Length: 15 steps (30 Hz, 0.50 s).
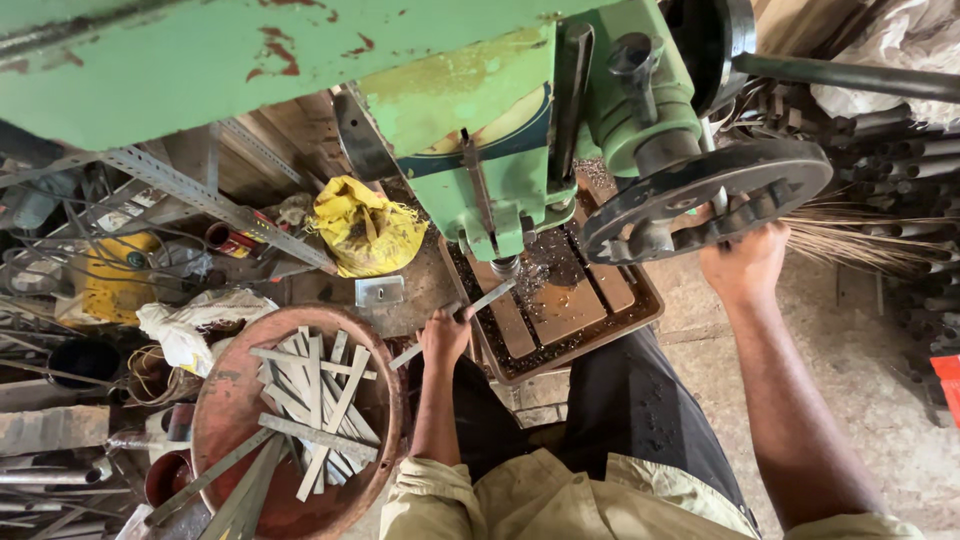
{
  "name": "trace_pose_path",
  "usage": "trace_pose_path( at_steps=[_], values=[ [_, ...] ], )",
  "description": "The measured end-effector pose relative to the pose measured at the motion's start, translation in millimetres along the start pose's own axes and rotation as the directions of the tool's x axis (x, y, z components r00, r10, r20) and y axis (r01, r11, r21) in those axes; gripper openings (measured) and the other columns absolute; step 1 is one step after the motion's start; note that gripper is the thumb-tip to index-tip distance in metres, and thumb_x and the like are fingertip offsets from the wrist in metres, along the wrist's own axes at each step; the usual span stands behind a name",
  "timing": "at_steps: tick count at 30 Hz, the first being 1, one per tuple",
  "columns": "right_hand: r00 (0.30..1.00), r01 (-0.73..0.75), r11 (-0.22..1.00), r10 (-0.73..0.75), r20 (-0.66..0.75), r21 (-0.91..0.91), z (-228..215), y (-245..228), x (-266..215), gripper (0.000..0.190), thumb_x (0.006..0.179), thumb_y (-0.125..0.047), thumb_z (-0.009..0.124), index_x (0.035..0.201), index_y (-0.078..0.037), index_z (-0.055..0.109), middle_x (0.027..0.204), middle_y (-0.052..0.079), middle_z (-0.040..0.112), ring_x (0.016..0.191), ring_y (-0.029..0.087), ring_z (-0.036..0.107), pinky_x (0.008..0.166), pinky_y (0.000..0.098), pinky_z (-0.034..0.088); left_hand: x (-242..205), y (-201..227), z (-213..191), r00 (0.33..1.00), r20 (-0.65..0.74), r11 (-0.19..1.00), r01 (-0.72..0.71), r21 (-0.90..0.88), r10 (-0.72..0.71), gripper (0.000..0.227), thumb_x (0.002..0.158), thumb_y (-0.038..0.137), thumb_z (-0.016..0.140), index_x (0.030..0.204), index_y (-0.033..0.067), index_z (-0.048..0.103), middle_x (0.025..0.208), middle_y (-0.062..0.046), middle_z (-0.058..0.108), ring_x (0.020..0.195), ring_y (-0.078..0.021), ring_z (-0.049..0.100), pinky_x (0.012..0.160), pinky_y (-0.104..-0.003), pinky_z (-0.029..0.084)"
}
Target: The person operates a drill press to drill holes into metal strips. They pick up a strip, position it under the drill bit, and lower the drill to create a hole. The process is repeated for multiple strips.
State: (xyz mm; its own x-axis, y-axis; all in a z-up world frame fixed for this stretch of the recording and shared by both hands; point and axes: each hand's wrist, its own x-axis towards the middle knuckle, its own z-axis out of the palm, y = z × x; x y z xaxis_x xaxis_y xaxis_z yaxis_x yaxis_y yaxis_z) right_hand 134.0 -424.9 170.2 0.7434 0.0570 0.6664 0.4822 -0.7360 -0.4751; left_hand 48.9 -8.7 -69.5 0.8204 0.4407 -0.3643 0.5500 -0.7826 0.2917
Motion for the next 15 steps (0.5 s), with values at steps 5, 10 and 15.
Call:
trace_pose_path(
  at_steps=[5, 10, 15],
  values=[
    [0.999, 0.037, 0.999, -0.037, -0.014, 0.018, -3.0, -6.5, 2.4, 0.012, 0.106, -0.009, 0.07, 0.112, 0.001, 0.068, 0.1, 0.018, 0.073, 0.089, 0.036, 0.073, 0.08, 0.0404, 0.058, -5.7, 7.0, -11.7, 1.0, 0.022, 0.998, 0.023, -0.063, -0.021, 0.071, 0.095, 0.067, 0.052, 0.127, 0.0043, 0.062, 0.125, -0.017, 0.069, 0.122, -0.0337, 0.063, 0.111, -0.054, 0.04],
    [0.983, -0.099, 0.995, 0.094, 0.155, 0.024, -23.0, -13.3, 7.3, 0.014, 0.104, -0.013, 0.072, 0.111, -0.001, 0.07, 0.098, 0.016, 0.075, 0.084, 0.032, 0.075, 0.077, 0.0415, 0.059, -19.3, 23.7, -41.8, 0.994, 0.092, 0.996, 0.061, -0.059, -0.055, 0.063, 0.097, 0.062, 0.055, 0.122, 0.0048, 0.065, 0.119, -0.016, 0.072, 0.117, -0.0329, 0.067, 0.107, -0.05, 0.046],
    [0.981, -0.117, 0.993, 0.116, 0.154, -0.002, -32.2, -21.0, 4.9, 0.016, 0.102, -0.013, 0.072, 0.114, -0.002, 0.073, 0.097, 0.018, 0.074, 0.087, 0.036, 0.075, 0.077, 0.0436, 0.058, -22.5, 26.6, -44.9, 0.996, 0.08, 0.998, 0.03, -0.059, -0.025, 0.055, 0.098, 0.057, 0.055, 0.118, 0.0077, 0.067, 0.112, -0.014, 0.073, 0.108, -0.0314, 0.068, 0.1, -0.05, 0.05]
  ],
)
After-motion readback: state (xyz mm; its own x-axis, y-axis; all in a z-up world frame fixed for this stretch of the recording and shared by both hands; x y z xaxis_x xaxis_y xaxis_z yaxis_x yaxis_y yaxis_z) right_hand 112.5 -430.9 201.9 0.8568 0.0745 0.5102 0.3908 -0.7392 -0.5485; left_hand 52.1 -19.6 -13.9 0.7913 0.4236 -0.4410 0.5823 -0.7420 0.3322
